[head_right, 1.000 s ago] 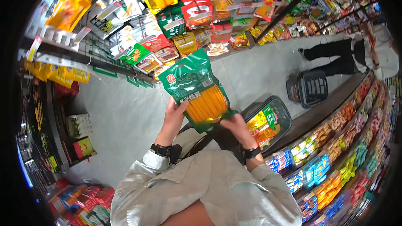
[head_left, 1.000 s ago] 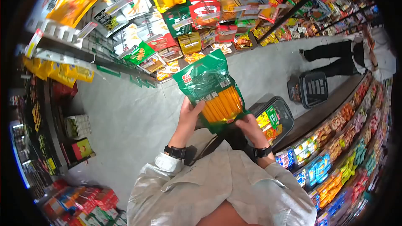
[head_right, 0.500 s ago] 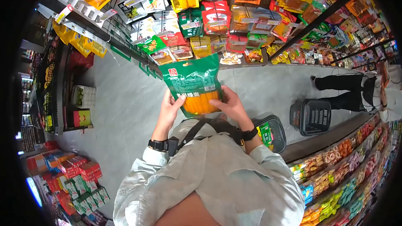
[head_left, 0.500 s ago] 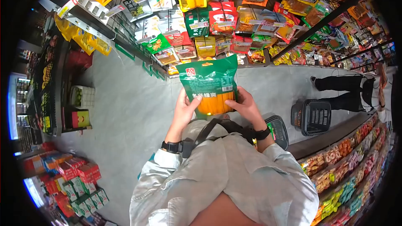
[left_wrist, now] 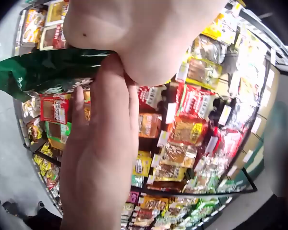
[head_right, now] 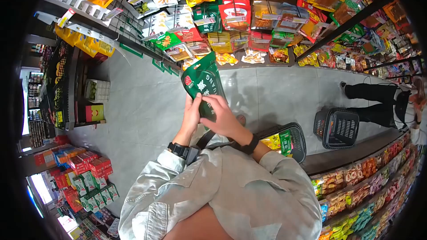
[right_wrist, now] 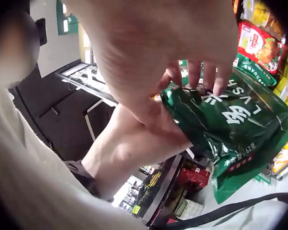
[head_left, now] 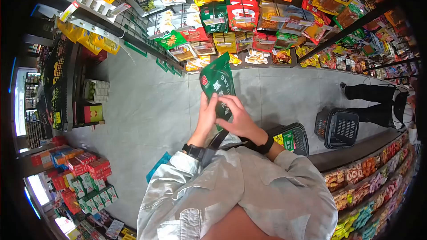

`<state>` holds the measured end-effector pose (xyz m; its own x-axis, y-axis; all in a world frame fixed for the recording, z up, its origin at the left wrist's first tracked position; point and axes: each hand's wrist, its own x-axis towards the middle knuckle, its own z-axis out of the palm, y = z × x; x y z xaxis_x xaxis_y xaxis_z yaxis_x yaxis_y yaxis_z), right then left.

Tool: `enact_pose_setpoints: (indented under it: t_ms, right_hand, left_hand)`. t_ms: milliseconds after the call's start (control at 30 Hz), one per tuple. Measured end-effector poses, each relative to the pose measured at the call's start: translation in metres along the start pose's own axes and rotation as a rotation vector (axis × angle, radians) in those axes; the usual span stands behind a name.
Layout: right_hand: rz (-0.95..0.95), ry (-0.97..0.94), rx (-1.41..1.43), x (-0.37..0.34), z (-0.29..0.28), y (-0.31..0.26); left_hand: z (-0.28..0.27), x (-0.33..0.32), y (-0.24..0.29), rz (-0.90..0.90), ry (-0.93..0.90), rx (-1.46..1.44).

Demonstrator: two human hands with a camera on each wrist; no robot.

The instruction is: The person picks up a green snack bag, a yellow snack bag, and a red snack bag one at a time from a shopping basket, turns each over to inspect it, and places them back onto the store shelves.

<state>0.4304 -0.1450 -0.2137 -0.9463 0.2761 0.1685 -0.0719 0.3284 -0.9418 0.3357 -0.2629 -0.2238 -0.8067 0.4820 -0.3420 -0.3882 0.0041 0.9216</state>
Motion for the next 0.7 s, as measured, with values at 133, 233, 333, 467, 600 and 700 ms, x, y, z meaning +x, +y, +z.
enact_pose_setpoints:
  t_ms: [133, 233, 333, 467, 600, 700]
  right_hand:
    - [0.073, -0.010, -0.045, 0.025, -0.016, 0.039]
    - [0.149, 0.045, -0.053, 0.061, -0.033, 0.061]
    - [0.157, 0.179, 0.000, 0.104, -0.034, 0.087]
    - [0.326, 0.346, 0.206, 0.162, -0.025, 0.115]
    - [0.357, 0.202, 0.340, 0.208, -0.020, 0.155]
    - [0.464, 0.213, 0.284, 0.221, 0.000, 0.180]
  left_hand:
    - [-0.020, 0.038, -0.001, 0.037, 0.035, -0.061]
    - [-0.031, 0.080, 0.009, 0.054, -0.029, -0.122]
    - [-0.042, 0.121, 0.028, 0.126, -0.209, -0.134]
    - [-0.082, 0.201, 0.001, 0.217, -0.291, 0.157]
    - [-0.100, 0.234, 0.002, 0.064, -0.324, 0.102]
    - [-0.117, 0.264, -0.015, 0.008, -0.290, 0.087]
